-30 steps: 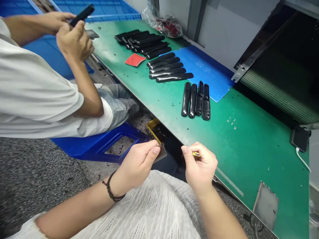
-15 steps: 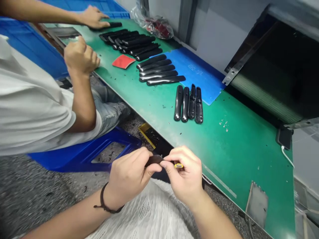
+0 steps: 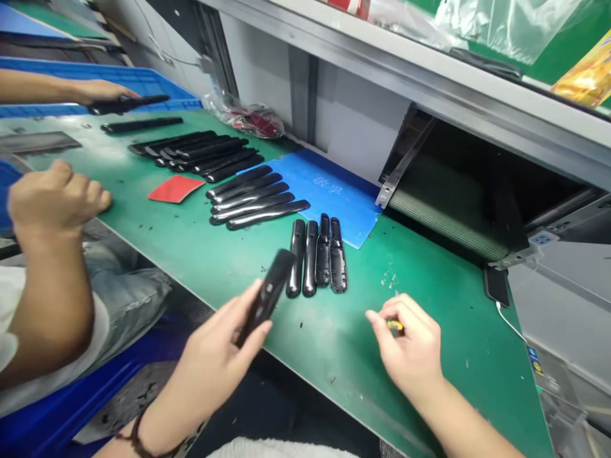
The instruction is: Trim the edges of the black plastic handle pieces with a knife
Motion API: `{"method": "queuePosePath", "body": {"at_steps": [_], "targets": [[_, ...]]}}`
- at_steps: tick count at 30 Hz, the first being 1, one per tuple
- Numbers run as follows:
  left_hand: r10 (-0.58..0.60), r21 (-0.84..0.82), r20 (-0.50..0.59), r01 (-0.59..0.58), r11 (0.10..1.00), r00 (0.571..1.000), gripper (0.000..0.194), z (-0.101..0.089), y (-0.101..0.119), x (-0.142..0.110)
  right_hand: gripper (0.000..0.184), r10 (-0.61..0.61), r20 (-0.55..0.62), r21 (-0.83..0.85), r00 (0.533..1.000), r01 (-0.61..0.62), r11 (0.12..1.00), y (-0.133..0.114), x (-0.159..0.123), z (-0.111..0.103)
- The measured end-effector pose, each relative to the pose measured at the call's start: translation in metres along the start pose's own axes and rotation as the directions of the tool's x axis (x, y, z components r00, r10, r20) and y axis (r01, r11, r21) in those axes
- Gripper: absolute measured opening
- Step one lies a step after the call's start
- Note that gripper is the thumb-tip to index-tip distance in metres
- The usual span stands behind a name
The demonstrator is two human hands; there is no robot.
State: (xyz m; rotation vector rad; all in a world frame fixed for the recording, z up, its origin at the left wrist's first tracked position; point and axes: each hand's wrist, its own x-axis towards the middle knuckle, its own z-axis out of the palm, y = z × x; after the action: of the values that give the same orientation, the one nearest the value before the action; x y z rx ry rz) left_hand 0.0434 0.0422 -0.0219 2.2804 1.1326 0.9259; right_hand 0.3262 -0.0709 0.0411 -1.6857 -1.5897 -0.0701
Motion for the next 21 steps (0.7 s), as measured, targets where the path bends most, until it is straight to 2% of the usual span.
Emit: {"method": "queuePosePath", "body": {"at_steps": [2,4,5,8,11,14,17,21], "targets": [[-0.157,0.055,-0.067,0.160,0.986,0.985,0.059,0.008,-0.012,0.033,0.020,0.006,0.084,-0.134,0.996,0.005,0.991,0.027,0.015,-0.004],[-0.266,0.115,-0.065,0.272,0.955,0.962,0.059,0.021,-0.022,0.064,0.013,0.041,0.210,-0.237,0.977,0.010,0.971,0.046,0.030,0.001],[-0.293,0.138,-0.049,0.297,0.945,0.955,0.059,0.028,-0.025,0.078,0.012,0.059,0.277,-0.270,0.959,0.019,0.963,0.051,0.037,0.008],[-0.298,0.195,-0.017,0.296,0.935,0.954,0.054,0.051,-0.029,0.108,0.029,0.101,0.466,-0.322,0.879,0.062,0.945,0.048,0.056,0.038],[-0.283,0.252,-0.019,0.278,0.927,0.959,0.049,0.068,-0.027,0.121,0.042,0.139,0.596,-0.361,0.791,0.109,0.926,0.035,0.071,0.071],[-0.293,0.263,0.007,0.281,0.923,0.956,0.050,0.076,-0.021,0.122,0.038,0.134,0.657,-0.349,0.742,0.141,0.927,0.030,0.077,0.089],[-0.299,0.261,0.047,0.277,0.925,0.953,0.051,0.083,-0.011,0.122,0.034,0.138,0.672,-0.341,0.728,0.138,0.930,0.034,0.069,0.089],[-0.256,0.259,0.112,0.221,0.940,0.960,0.052,0.098,0.000,0.128,0.038,0.158,0.666,-0.342,0.729,0.111,0.933,0.036,0.048,0.075]]}}
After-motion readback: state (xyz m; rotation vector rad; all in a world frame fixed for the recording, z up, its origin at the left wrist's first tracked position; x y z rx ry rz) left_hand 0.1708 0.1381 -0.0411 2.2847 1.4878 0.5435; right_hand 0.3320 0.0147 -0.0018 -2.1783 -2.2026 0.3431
